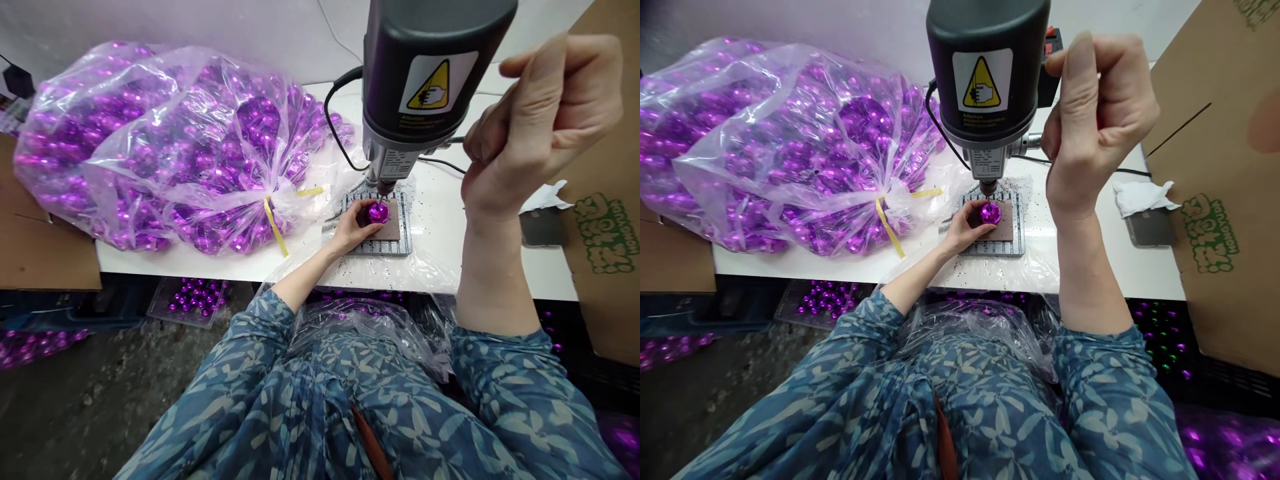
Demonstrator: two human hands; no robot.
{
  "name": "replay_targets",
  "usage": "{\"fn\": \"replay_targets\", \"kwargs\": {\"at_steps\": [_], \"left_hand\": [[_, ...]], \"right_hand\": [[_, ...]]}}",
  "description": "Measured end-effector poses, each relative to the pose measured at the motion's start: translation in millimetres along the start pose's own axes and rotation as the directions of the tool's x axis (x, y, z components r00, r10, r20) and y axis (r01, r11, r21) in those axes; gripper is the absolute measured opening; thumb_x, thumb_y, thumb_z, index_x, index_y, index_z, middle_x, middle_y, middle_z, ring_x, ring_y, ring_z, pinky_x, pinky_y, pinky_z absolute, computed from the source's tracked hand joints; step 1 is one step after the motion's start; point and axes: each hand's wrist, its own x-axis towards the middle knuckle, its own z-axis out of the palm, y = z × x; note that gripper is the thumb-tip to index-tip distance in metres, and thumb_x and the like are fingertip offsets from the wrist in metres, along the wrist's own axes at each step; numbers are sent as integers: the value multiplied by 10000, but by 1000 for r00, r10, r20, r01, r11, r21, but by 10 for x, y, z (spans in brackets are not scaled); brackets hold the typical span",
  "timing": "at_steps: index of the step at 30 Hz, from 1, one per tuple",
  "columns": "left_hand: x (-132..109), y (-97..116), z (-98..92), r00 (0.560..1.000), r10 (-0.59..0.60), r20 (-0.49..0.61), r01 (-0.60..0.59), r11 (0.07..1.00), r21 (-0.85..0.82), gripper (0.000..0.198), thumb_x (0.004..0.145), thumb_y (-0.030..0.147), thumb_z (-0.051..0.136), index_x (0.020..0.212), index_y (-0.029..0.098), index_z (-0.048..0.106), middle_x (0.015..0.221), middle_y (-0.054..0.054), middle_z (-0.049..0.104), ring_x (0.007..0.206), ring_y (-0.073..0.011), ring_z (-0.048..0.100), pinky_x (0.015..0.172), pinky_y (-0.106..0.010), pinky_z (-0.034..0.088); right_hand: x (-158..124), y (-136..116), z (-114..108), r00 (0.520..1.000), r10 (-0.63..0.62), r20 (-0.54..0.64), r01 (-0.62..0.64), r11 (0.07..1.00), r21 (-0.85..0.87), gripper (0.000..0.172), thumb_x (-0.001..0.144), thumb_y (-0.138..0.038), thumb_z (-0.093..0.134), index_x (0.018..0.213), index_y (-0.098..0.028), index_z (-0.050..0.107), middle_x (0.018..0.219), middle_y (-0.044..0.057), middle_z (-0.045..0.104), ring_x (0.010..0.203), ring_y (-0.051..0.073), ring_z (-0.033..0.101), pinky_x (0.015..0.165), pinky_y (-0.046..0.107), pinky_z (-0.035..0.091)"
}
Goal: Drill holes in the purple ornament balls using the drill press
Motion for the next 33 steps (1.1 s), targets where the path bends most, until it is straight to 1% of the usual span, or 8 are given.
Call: {"fn": "replay_targets", "kwargs": {"at_steps": [3,5,9,14,18,25,28,33], "left_hand": [[5,-2,8,1000,0,-9,0,1000,-26,619,906,429,894,1412,235,593,1432,-131,736,1340,-313,725,1197,-559,595],[9,-9,8,1000,6,-11,-6,999,-36,623,900,432,900,1404,231,595,1418,-131,738,1334,-312,726,1193,-557,596],[14,-18,2,1000,14,0,-14,999,-41,625,906,443,896,1409,233,590,1423,-136,727,1342,-314,717,1199,-559,589],[0,-8,-4,1000,13,4,-13,999,-43,640,911,473,895,1418,233,587,1431,-136,703,1345,-315,709,1205,-564,584],[-12,5,-11,1000,11,-4,-12,999,-33,648,916,500,891,1420,228,587,1428,-144,690,1348,-317,698,1203,-556,580],[-5,-8,-12,1000,6,11,-5,999,-36,651,927,545,876,1427,245,586,1444,-140,684,1368,-324,684,1225,-581,555],[-6,-23,5,1000,11,10,-10,999,-53,659,920,555,879,1422,248,581,1431,-130,688,1353,-317,691,1218,-576,558],[-2,-36,22,1000,13,-19,-14,999,-42,684,900,579,889,1411,240,587,1424,-132,685,1342,-321,692,1207,-575,558]], "right_hand": [[-111,35,-88,999,-41,16,41,999,-21,396,962,-510,700,848,-136,642,590,-107,421,388,-62,358,414,108,163],[-181,58,-138,997,-67,25,68,997,-41,377,987,-493,684,867,-138,642,607,-109,456,387,-66,359,424,102,177],[-283,95,-182,995,-97,8,97,994,-55,385,1004,-506,657,859,-152,616,591,-112,382,373,-66,313,429,105,194],[-385,150,-204,990,-136,-33,133,989,-72,372,1036,-525,619,862,-196,611,535,-94,185,367,-23,230,418,162,185],[-457,264,-265,978,-198,-66,193,978,-80,404,1031,-571,608,844,-214,576,486,-105,101,344,10,173,415,198,172],[-535,525,-414,955,-286,-74,277,954,-119,452,1053,-612,524,824,-223,530,456,-110,72,316,23,83,400,214,132],[-607,599,-494,957,-284,-53,274,951,-144,503,1045,-657,520,811,-212,517,457,-116,84,313,19,106,400,212,159],[-564,449,-419,962,-271,-25,267,956,-120,478,1056,-612,534,828,-192,556,488,-107,210,335,-14,161,415,180,205]]}}
